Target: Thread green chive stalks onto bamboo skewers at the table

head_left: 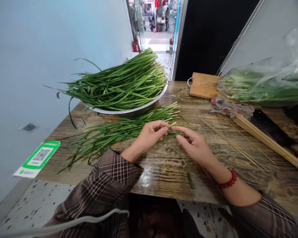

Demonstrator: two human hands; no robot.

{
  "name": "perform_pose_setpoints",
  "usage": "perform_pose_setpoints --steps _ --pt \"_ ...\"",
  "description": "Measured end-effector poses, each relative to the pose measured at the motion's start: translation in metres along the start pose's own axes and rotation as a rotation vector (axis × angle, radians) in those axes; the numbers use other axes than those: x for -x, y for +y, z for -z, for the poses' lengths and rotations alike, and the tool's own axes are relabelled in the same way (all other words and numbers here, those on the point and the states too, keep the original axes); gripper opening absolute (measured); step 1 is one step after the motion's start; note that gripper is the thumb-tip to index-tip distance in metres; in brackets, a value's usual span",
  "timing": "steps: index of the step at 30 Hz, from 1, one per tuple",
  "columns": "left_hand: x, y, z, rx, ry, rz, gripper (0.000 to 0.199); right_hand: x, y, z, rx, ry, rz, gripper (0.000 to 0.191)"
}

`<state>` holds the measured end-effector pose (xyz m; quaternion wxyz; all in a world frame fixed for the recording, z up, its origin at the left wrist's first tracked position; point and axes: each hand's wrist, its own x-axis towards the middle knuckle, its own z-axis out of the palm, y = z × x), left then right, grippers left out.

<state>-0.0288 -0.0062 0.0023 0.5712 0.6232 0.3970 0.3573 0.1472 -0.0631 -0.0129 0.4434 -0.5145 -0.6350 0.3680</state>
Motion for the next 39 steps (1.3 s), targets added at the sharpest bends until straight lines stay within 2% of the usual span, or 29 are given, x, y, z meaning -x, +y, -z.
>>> perform_pose_setpoints --steps 9,27,32,39 --pt "-0.0010 -0.0004 -0.0003 0.007 0.016 -0.015 0.019 0.0002 0.0007 0.0022 0.138 0.007 0.057 0.037" --pt "0.0000 0.0003 -0.0006 -0.022 0.026 -0.022 0.017 0.0005 0.0020 0.0031 0.153 -0.017 0.097 0.040" --pt "0.0005 -0.0012 -0.0015 -0.099 0.050 -0.067 0.016 0.0003 0.0029 0.0025 0.149 -0.011 0.084 0.039" --pt "0.0011 -0.0004 -0.0008 -0.125 0.022 -0.071 0.015 0.0005 0.0023 0.0005 0.116 -0.005 0.035 0.034"
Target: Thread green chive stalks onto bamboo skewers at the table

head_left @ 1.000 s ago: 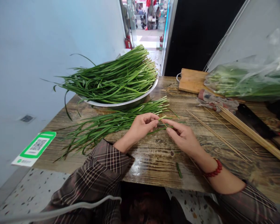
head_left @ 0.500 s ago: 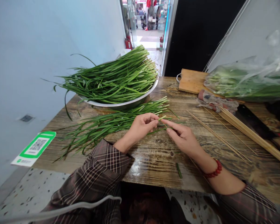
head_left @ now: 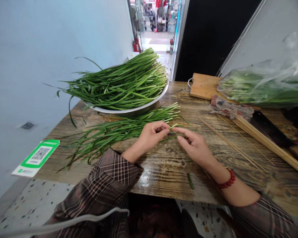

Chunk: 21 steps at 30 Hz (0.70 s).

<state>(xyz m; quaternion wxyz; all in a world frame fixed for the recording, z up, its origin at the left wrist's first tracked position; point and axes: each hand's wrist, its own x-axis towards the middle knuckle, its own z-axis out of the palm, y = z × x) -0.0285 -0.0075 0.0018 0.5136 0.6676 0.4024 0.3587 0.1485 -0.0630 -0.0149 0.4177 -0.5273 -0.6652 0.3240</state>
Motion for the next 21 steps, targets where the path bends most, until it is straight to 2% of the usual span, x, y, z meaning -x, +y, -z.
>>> perform_pose_setpoints --steps 8,15,21 --pt "0.001 -0.001 -0.001 0.000 -0.029 -0.014 0.014 0.001 0.006 -0.004 -0.161 -0.022 0.021 0.052" --pt "0.000 -0.003 -0.003 -0.020 -0.055 -0.044 0.014 0.001 0.008 -0.005 -0.166 -0.002 0.011 0.031" --pt "0.002 -0.007 -0.010 -0.138 -0.131 -0.193 0.015 -0.001 0.009 -0.006 -0.188 0.012 -0.016 0.012"
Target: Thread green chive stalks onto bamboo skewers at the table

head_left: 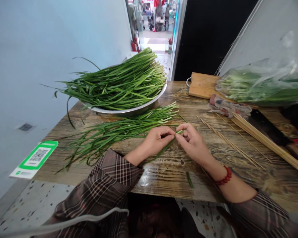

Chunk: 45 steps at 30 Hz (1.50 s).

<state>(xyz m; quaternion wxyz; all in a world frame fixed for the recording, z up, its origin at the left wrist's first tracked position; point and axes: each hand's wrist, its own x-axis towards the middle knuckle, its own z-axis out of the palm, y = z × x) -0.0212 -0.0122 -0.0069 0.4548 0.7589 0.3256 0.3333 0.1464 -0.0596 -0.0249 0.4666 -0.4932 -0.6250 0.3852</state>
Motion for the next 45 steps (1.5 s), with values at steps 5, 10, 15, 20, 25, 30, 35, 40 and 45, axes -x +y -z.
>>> perform_pose_setpoints --steps 5,10,15,20,25,30,35,40,45 --pt "-0.003 0.001 0.010 -0.113 -0.033 -0.049 0.019 -0.005 0.000 0.007 -0.005 0.017 -0.032 0.021" --pt "-0.014 -0.010 0.019 -0.281 0.142 -0.008 0.022 -0.015 0.002 0.021 -0.124 0.113 -0.147 0.032" --pt "-0.024 -0.028 0.014 -0.383 0.086 -0.035 0.019 -0.018 0.000 0.032 -0.138 0.112 -0.170 0.033" --pt "-0.029 -0.034 0.007 -0.529 -0.046 -0.061 0.013 -0.018 -0.003 0.037 -0.109 0.081 -0.159 0.029" --pt "-0.028 -0.031 0.002 -0.709 -0.082 -0.052 0.004 -0.017 0.002 0.035 -0.042 0.024 -0.113 0.028" --pt "-0.025 -0.029 0.000 -0.619 -0.032 -0.102 0.012 -0.017 0.007 0.034 -0.043 0.028 -0.104 0.029" --pt "-0.023 -0.023 0.008 -0.050 0.166 0.146 0.003 -0.016 0.008 0.031 -0.053 0.030 -0.121 0.028" --pt "-0.019 -0.015 0.013 0.163 0.190 0.225 0.028 -0.013 0.006 0.027 -0.011 0.006 -0.101 0.027" --pt "-0.017 -0.013 0.012 0.172 0.210 0.238 0.021 -0.011 0.002 0.025 -0.028 -0.003 -0.095 0.028"
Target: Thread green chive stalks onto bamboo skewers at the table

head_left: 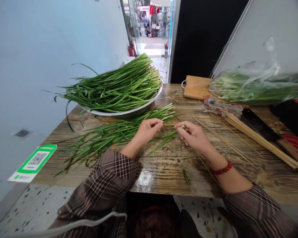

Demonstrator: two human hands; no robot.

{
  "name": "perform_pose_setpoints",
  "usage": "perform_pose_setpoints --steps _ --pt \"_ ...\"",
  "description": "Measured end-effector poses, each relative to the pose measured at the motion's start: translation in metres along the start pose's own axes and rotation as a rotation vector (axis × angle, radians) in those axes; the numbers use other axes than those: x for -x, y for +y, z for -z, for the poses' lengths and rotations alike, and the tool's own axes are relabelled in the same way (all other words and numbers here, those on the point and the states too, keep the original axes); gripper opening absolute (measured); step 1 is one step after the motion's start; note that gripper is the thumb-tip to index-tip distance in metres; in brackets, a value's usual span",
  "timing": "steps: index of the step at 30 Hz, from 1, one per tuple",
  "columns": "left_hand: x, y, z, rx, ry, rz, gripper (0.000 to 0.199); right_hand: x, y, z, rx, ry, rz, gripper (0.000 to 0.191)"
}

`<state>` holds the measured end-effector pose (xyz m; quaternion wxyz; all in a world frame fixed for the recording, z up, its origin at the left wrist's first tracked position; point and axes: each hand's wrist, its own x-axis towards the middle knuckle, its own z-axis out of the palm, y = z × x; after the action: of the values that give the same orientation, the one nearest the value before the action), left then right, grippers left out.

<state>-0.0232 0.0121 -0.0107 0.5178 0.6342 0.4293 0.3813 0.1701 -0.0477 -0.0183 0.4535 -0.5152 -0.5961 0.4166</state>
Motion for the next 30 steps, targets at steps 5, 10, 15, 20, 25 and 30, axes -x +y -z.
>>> perform_pose_setpoints --steps 5,10,15,20,25,30 --pt "0.001 0.006 0.002 0.178 0.045 -0.028 0.022 0.002 -0.003 -0.003 0.042 0.000 0.035 0.026" --pt "0.002 0.016 0.010 0.081 0.078 -0.242 0.016 0.002 -0.001 -0.002 0.034 0.015 0.049 0.026" --pt "0.003 0.014 0.011 -0.149 0.175 -0.329 0.011 0.004 -0.002 -0.001 0.010 0.054 0.080 0.026" --pt "0.003 0.023 0.016 -0.036 0.349 -0.362 0.015 0.004 -0.002 -0.002 0.038 0.046 0.085 0.024" --pt "0.006 0.041 0.023 0.299 0.340 -0.358 0.024 0.004 -0.004 -0.003 0.021 0.038 0.109 0.022" --pt "0.007 0.045 0.029 0.489 0.267 -0.276 0.023 0.004 -0.007 -0.004 -0.027 -0.017 0.152 0.022"
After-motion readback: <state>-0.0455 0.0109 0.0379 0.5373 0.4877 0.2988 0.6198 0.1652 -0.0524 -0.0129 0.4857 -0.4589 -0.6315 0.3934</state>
